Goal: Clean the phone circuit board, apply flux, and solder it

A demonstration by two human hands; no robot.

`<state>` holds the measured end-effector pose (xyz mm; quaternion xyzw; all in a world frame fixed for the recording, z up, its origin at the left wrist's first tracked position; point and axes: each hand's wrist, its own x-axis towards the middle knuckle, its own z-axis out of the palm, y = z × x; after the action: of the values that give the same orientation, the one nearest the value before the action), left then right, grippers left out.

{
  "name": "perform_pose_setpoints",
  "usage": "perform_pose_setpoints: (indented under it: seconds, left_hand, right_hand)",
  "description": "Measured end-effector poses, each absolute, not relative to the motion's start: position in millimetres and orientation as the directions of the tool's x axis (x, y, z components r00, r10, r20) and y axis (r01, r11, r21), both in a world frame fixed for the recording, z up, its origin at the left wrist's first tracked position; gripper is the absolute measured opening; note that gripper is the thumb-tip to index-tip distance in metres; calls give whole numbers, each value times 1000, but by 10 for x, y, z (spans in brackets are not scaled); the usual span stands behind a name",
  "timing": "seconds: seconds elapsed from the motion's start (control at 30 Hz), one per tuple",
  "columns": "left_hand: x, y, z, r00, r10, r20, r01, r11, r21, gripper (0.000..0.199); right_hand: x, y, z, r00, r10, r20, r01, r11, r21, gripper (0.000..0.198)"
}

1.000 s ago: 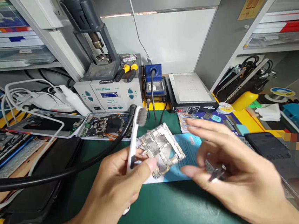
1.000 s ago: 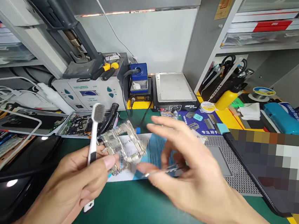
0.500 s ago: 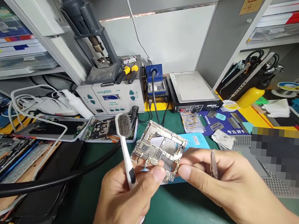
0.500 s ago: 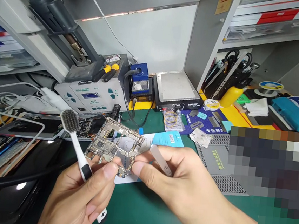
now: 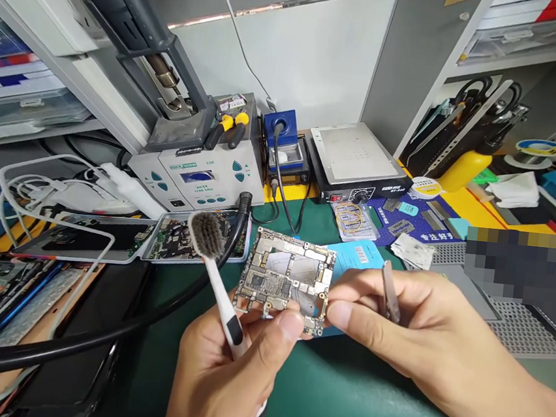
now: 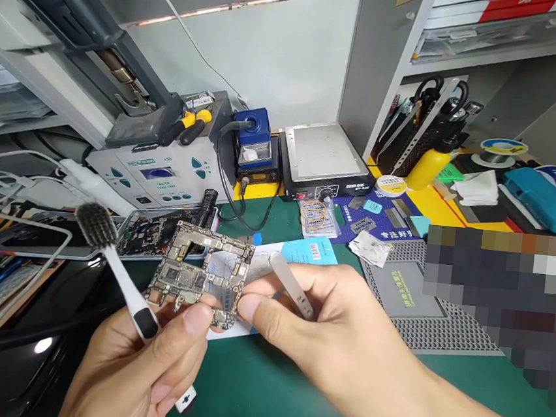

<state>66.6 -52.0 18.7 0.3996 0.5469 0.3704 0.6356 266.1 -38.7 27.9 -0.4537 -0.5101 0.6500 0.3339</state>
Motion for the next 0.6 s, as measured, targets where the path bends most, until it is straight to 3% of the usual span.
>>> perform_pose_setpoints:
  seconds: [0.33,0.47,0.6]
  left_hand:
    - [659,-535,162,145,899,-413,-37,422,906,41]
    - [637,-487,217,148,923,-354,-65,366,928,34]
    - [553,-370,268,350,885,-307,-91,359,929,29]
  right_hand:
    - [2671,-378,211,-331,903,-275,70,-267,-961,20]
    - [2675,-355,236,-341,907,-246,-1,-262,-965,19]
    - [2721,-295,258,-322,925,-202,-154,-262,-953,18]
